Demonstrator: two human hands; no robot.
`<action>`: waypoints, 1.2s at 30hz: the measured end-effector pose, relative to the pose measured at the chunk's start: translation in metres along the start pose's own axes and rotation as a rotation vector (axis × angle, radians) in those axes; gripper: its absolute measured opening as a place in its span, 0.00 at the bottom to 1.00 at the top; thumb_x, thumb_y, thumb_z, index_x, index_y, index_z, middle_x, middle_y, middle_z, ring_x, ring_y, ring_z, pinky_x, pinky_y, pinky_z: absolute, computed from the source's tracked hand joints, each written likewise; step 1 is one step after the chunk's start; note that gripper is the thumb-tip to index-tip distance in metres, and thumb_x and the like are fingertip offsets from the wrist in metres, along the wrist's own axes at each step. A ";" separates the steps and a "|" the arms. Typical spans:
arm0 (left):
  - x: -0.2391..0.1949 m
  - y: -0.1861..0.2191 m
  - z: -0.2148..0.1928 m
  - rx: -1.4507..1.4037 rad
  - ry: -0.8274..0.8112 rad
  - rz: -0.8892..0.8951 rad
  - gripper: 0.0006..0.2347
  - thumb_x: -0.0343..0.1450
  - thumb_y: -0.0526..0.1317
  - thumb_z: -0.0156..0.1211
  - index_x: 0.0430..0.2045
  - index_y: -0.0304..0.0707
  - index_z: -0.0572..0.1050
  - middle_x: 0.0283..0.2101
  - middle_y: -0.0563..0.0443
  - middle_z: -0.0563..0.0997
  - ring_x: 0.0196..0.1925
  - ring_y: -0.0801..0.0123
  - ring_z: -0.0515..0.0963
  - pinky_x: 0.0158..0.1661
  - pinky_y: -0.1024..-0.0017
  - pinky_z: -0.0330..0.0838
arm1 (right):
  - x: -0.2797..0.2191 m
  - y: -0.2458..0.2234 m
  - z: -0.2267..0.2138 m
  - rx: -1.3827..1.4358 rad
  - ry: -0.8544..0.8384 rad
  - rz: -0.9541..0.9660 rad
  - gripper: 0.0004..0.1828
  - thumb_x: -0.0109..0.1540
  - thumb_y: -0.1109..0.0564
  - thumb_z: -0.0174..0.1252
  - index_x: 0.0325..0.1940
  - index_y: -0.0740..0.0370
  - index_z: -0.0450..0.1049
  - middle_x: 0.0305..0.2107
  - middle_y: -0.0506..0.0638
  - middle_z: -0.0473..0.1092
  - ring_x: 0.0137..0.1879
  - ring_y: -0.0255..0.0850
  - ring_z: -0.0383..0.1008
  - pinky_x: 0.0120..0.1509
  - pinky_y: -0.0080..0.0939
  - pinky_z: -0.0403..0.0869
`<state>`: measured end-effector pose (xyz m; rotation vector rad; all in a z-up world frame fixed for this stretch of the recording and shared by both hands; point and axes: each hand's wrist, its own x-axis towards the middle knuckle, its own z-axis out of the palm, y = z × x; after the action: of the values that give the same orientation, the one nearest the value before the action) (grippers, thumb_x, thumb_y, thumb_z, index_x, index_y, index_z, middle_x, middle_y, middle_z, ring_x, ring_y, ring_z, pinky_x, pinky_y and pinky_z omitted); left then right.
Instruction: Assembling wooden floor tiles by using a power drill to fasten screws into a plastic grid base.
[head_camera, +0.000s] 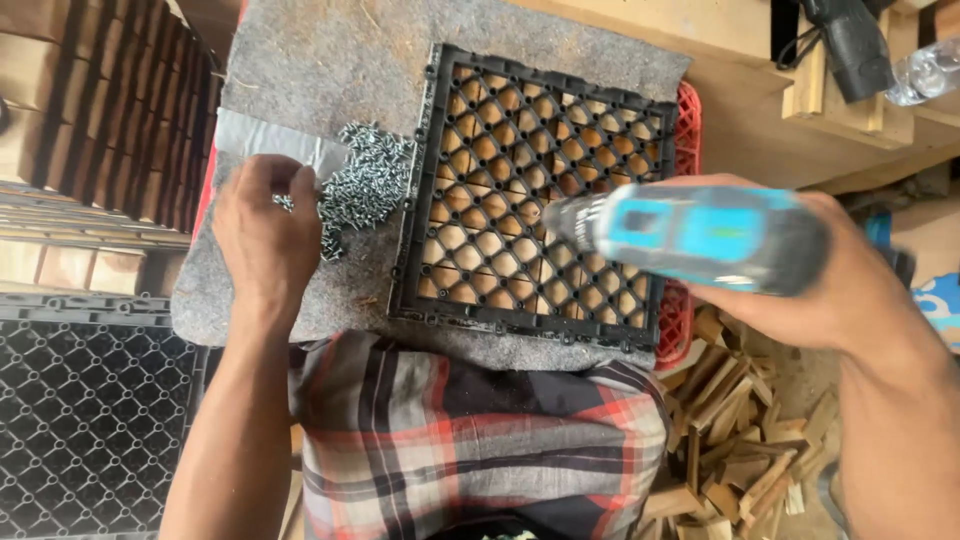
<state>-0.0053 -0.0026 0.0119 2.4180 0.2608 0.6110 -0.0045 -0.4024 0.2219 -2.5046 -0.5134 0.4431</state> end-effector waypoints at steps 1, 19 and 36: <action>0.005 0.013 -0.003 0.001 -0.004 0.001 0.03 0.76 0.35 0.64 0.34 0.36 0.80 0.36 0.48 0.85 0.35 0.59 0.81 0.37 0.57 0.69 | -0.005 0.012 0.008 0.003 0.000 0.003 0.38 0.49 0.60 0.72 0.64 0.53 0.73 0.49 0.47 0.81 0.54 0.40 0.83 0.63 0.42 0.77; -0.005 0.128 0.041 -1.588 -0.690 -1.117 0.07 0.72 0.36 0.64 0.33 0.27 0.78 0.30 0.42 0.82 0.29 0.67 0.82 0.34 0.75 0.82 | -0.023 0.048 0.078 0.184 0.376 0.032 0.38 0.51 0.60 0.72 0.64 0.61 0.68 0.51 0.53 0.76 0.58 0.47 0.78 0.64 0.49 0.78; -0.009 0.104 0.027 -1.167 -0.550 -0.654 0.19 0.75 0.26 0.42 0.63 0.31 0.66 0.65 0.38 0.74 0.67 0.58 0.76 0.67 0.65 0.72 | 0.019 0.008 0.027 -0.106 0.155 0.462 0.33 0.46 0.57 0.76 0.57 0.52 0.80 0.48 0.51 0.79 0.55 0.46 0.80 0.63 0.49 0.76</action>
<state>0.0039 -0.1018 0.0540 1.1708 0.3116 -0.2073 0.0033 -0.3885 0.1922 -2.7294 0.1119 0.3932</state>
